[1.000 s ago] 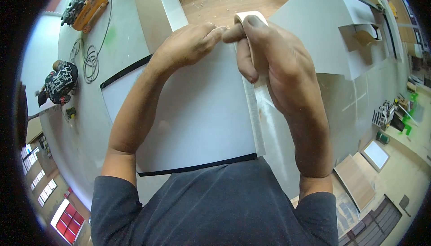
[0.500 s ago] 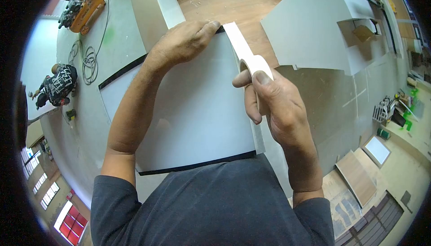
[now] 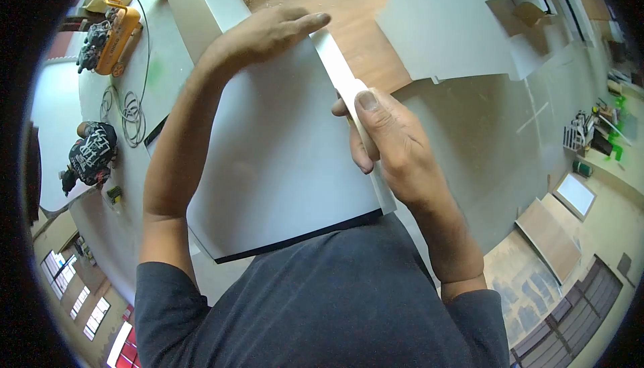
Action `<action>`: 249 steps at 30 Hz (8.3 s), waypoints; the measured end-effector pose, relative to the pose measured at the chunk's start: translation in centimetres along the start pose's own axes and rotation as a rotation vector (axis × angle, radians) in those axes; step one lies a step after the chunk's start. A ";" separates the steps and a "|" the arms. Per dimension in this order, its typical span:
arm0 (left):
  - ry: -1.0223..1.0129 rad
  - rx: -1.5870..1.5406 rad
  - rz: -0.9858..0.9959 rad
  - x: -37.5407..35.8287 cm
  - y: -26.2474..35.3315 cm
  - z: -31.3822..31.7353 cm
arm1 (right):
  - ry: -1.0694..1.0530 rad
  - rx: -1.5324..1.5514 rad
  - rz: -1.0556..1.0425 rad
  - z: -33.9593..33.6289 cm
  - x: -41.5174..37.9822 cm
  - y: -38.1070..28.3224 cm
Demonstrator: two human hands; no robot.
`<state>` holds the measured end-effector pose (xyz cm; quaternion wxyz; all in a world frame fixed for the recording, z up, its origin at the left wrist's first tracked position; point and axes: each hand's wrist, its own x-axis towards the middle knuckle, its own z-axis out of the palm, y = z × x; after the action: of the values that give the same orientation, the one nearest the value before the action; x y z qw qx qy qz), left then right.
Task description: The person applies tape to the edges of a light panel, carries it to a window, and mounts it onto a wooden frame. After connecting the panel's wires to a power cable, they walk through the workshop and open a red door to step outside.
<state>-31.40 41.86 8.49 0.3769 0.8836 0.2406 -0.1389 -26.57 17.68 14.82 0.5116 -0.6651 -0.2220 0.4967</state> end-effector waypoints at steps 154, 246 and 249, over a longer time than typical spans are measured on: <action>-0.169 0.566 0.878 -9.7 9.8 16.4 | 1.159 -0.595 -0.178 -2.3 -13.8 18.6; 0.903 0.398 -0.129 -9.2 -5.8 6.2 | -0.503 0.118 -0.086 -0.6 19.1 13.1; 0.828 0.347 -0.163 -9.1 -6.1 5.9 | -0.299 0.047 -0.215 -0.6 20.7 10.8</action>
<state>-42.70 38.34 4.71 0.0830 0.8930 0.4129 0.1586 -19.94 29.93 -3.91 0.5382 -0.5441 -0.3538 0.5377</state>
